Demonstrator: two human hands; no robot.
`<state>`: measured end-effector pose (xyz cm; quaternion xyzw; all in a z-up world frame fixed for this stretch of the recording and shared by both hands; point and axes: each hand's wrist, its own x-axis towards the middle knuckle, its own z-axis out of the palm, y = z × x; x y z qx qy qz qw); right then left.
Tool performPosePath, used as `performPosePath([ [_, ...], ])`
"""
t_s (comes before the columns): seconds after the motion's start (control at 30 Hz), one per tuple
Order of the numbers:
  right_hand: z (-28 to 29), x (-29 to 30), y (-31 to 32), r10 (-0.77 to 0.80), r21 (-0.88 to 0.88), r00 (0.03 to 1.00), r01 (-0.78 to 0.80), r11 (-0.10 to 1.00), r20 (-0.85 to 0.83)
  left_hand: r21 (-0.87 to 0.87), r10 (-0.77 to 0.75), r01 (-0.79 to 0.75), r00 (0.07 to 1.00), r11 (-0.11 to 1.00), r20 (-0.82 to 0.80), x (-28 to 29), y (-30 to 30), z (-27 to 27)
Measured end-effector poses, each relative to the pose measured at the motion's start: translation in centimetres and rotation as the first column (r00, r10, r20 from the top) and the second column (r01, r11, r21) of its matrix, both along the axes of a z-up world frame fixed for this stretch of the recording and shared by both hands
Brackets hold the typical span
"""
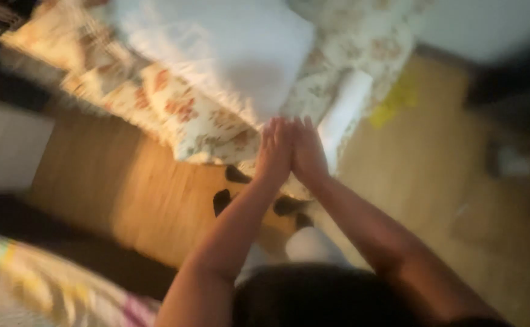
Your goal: The person folds various clothing items on a bed, including a checkered shirt, a dark blue garment, a white cloth, a brown item, and a grey item. The person places each folded item onto a stack on a nearby surface.
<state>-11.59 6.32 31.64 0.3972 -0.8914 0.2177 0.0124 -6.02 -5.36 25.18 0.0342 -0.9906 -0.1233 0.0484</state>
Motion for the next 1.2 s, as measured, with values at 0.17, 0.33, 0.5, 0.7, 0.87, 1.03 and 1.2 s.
performPosePath([
  [0.17,3.8,0.3,-4.0,0.194,-0.229,0.980,-0.179,0.957,0.049,-0.116,0.219,-0.225,0.974,0.968,-0.063,3.4,-2.8,8.4],
  [0.33,7.5,3.2,-10.5,0.460,-0.039,0.821,-0.501,0.865,-0.339,-0.374,0.488,-0.503,0.861,0.780,-0.140,8.2,-7.6,10.3],
  [0.5,13.7,10.1,-17.6,0.677,-0.082,0.708,-0.701,0.709,-0.201,-0.402,0.687,-0.701,0.696,0.589,-0.210,16.3,-11.9,15.6],
  [0.7,8.2,18.0,-30.0,0.825,-0.075,0.439,-0.893,0.444,-0.357,-0.304,0.839,-0.883,0.447,0.358,-0.310,26.4,-20.3,12.6],
  [0.87,9.7,27.7,-37.4,0.912,0.109,0.373,-0.913,0.393,-0.169,-0.252,0.909,-0.925,0.344,0.284,-0.237,35.8,-25.5,13.2],
  [1.03,13.6,35.5,-42.8,0.962,0.204,0.271,-0.940,0.273,-0.036,-0.158,0.942,-0.965,0.244,0.211,-0.231,43.3,-29.7,15.4],
  [1.2,16.8,41.7,-45.2,0.979,0.212,0.203,-0.957,0.196,0.011,-0.286,0.989,-0.951,0.139,0.118,-0.053,49.1,-31.5,18.8],
])
